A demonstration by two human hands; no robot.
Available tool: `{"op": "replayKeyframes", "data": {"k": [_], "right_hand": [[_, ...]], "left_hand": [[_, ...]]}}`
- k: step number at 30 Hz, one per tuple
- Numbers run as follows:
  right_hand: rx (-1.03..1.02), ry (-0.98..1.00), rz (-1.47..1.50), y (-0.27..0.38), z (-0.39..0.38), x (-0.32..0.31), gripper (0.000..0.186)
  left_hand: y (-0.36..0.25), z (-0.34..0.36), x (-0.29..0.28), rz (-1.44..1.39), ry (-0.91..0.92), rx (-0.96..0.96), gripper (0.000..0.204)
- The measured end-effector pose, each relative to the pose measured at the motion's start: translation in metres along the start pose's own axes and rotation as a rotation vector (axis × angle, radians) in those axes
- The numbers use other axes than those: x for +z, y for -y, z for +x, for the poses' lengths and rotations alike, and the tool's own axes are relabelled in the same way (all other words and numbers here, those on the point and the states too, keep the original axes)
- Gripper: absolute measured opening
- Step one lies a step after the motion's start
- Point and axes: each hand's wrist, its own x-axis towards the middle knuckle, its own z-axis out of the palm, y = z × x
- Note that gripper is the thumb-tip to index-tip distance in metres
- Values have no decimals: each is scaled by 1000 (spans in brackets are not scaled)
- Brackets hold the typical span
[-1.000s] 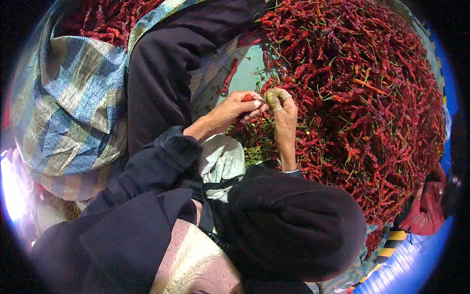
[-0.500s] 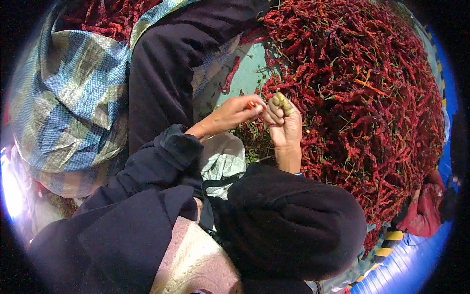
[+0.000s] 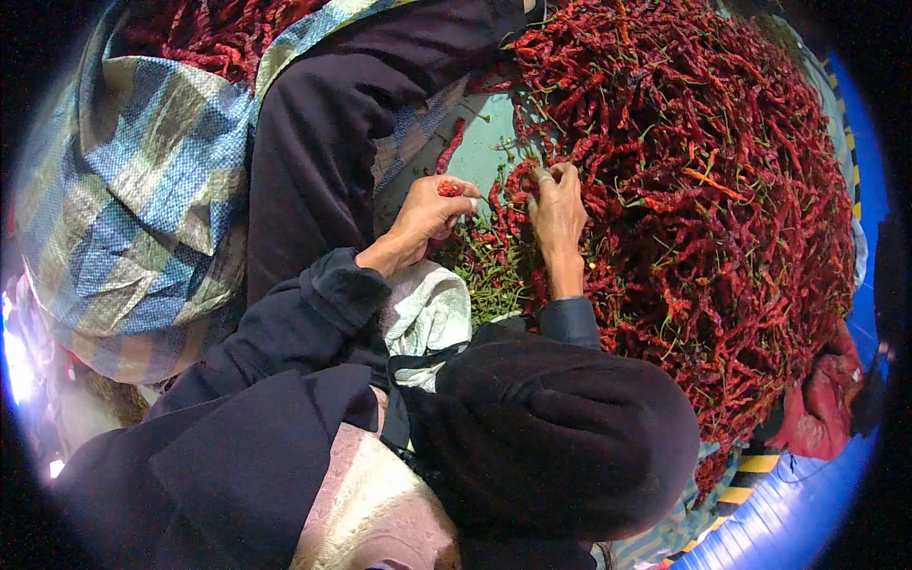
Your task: The person sits on the ground and removes stems from dried red chilies by hand. They pick up chilies from a large pile, pull off the green stems, and place the de-stemmed chilies into a separate pile.
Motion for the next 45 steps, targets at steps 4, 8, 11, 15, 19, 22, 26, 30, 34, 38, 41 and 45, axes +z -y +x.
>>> {"op": "replayKeyframes", "data": {"k": [4,8,11,15,19,22,26,30,34,38,41,45], "right_hand": [[87,-86,156,-24,0,-6,21],[395,-91,885,7,-10,-43,13],[92,-70,953,38,-27,-51,16],[-203,-47,748,58,-53,-41,27],[-257,-6,710,61,-52,-40,24],[-313,28,772,63,-53,-39,24],[68,-68,976,63,-57,-36,14],[510,80,1160,64,-34,-41,16],[-17,-94,312,53,-27,-19,19],[43,-38,395,50,-28,-17,19],[641,116,1488,54,-27,-18,17],[752,268,1978,54,-25,-20,15]], "left_hand": [[0,5,3,-137,72,14,22],[4,8,6,-323,308,-67,22],[-1,1,11,-452,327,-196,23],[-5,-5,15,-411,358,-221,23],[1,0,10,-366,400,-167,25],[-2,-2,12,-367,415,-117,24],[3,3,14,-333,326,-5,16],[-1,-3,16,-365,411,-70,15],[3,-6,17,-423,449,-154,16],[4,-8,17,-500,472,-194,16],[-1,-12,18,-476,505,-44,16],[3,-12,17,-508,442,157,18]]}}
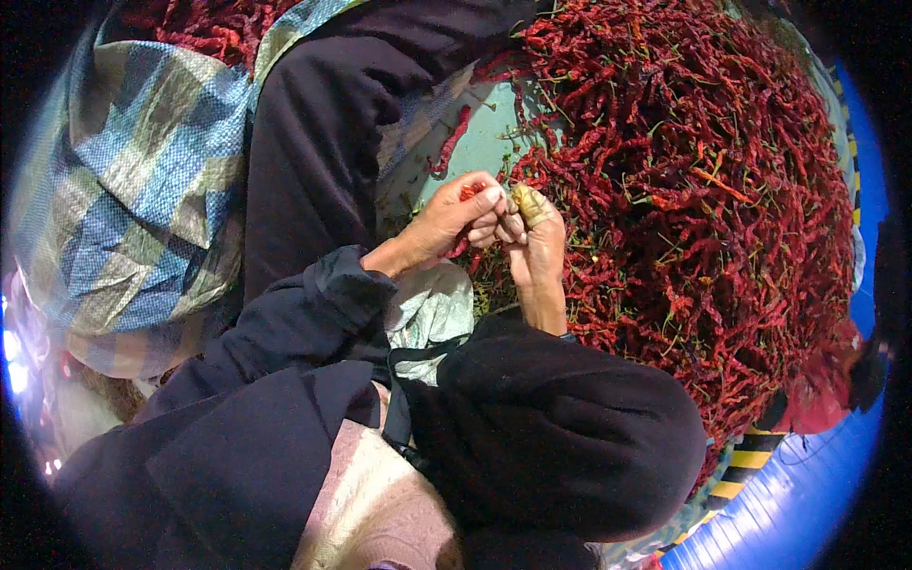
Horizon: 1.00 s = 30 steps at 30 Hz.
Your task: The person sits on the ground and removes stems from dried red chilies by hand. They pick up chilies from a large pile, pull off the green stems, and place the de-stemmed chilies into a separate pile.
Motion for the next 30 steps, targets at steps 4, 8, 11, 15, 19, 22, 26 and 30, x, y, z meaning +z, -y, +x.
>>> {"op": "replayKeyframes", "data": {"k": [4,8,11,15,19,22,26,30], "right_hand": [[-36,81,-1054,14,7,1,26],[-306,3,-1509,2,41,0,23],[-473,-136,-1967,-30,74,29,27],[-448,-121,-1939,-49,85,14,25],[-140,-67,-1289,-13,41,16,28],[-78,126,-1234,1,10,17,24],[32,188,-1157,17,-15,11,21],[134,250,-1106,29,-28,4,19]], "left_hand": [[1,-14,-14,-24,-477,46,18],[1,-22,-13,177,-704,19,13],[-3,-23,-20,45,-633,57,10],[-5,-23,-26,-90,-692,94,10],[-10,-15,-23,90,-658,178,18],[-22,-9,-13,161,-467,47,25],[-26,-6,-4,165,-246,14,26],[-29,-9,0,300,-180,-8,19]]}}
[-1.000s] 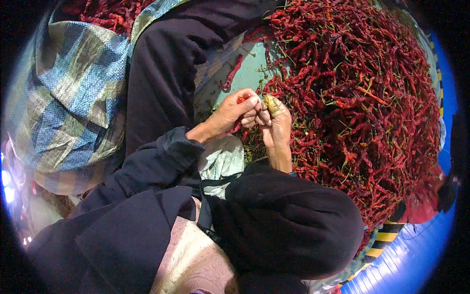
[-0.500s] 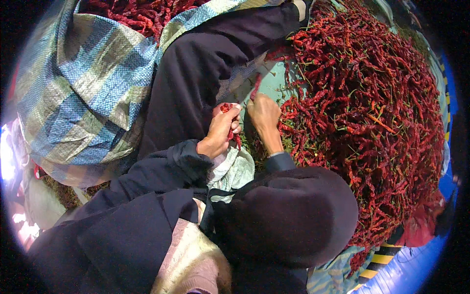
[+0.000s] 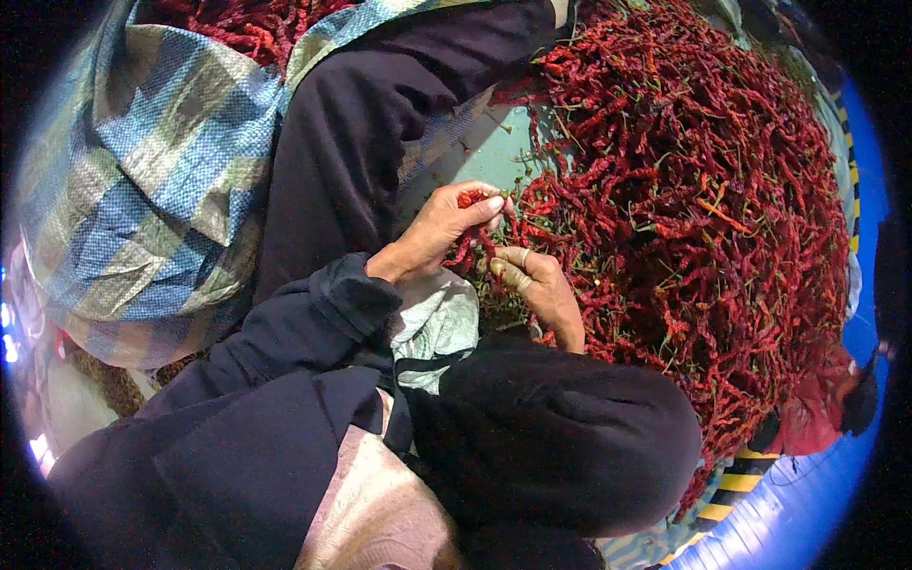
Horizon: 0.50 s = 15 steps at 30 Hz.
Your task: The person sits on the ground and removes stems from dried red chilies by hand. They pick up chilies from a large pile, pull off the green stems, and place the de-stemmed chilies into a separate pile.
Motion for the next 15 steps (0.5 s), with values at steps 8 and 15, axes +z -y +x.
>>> {"op": "replayKeyframes", "data": {"k": [8,15], "right_hand": [[-511,-611,-713,8,34,7,20],[-175,-260,186,-2,29,-2,15]], "left_hand": [[9,2,-5,331,-21,72,13],[-2,-4,1,317,105,-45,14]]}}
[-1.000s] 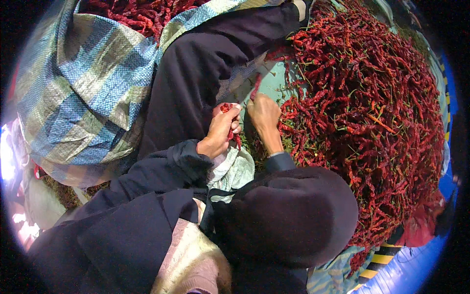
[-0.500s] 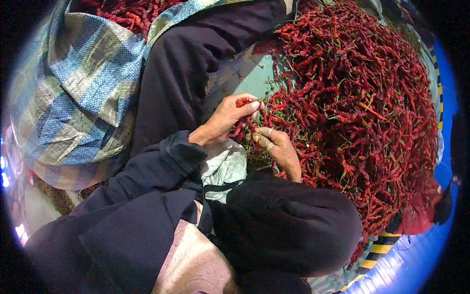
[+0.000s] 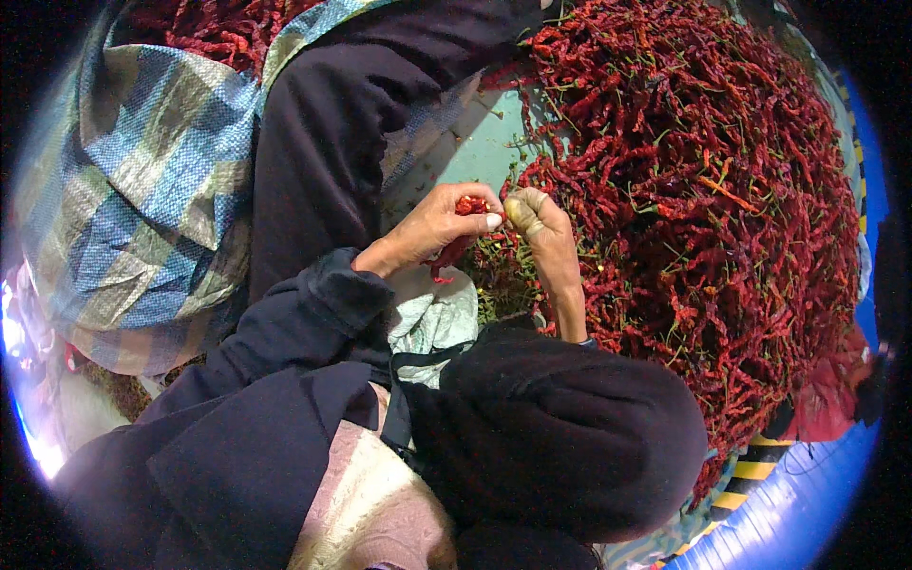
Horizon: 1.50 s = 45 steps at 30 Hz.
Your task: The person sits on the ground and removes stems from dried red chilies by hand. They pick up chilies from a large pile, pull off the green stems, and place the de-stemmed chilies into a separate pile.
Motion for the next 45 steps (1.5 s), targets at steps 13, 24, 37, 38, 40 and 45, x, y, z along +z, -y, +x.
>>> {"op": "replayKeyframes", "data": {"k": [13,24,37,38,40,45], "right_hand": [[226,49,1043,-8,-11,3,9],[82,-120,-269,-2,32,-36,21],[-205,-544,-891,-38,92,-49,17],[-230,-554,-925,-38,90,-51,20],[-294,-462,-1042,-41,91,-58,26],[-259,-371,-1216,-50,106,-42,17]], "left_hand": [[-9,-7,5,-38,52,48,17],[7,4,2,-251,-335,21,19],[22,17,-6,-319,-386,-49,18],[24,18,-5,-317,-374,-37,18],[23,26,4,-292,-318,-28,17],[29,22,-6,-336,-302,-46,19]]}}
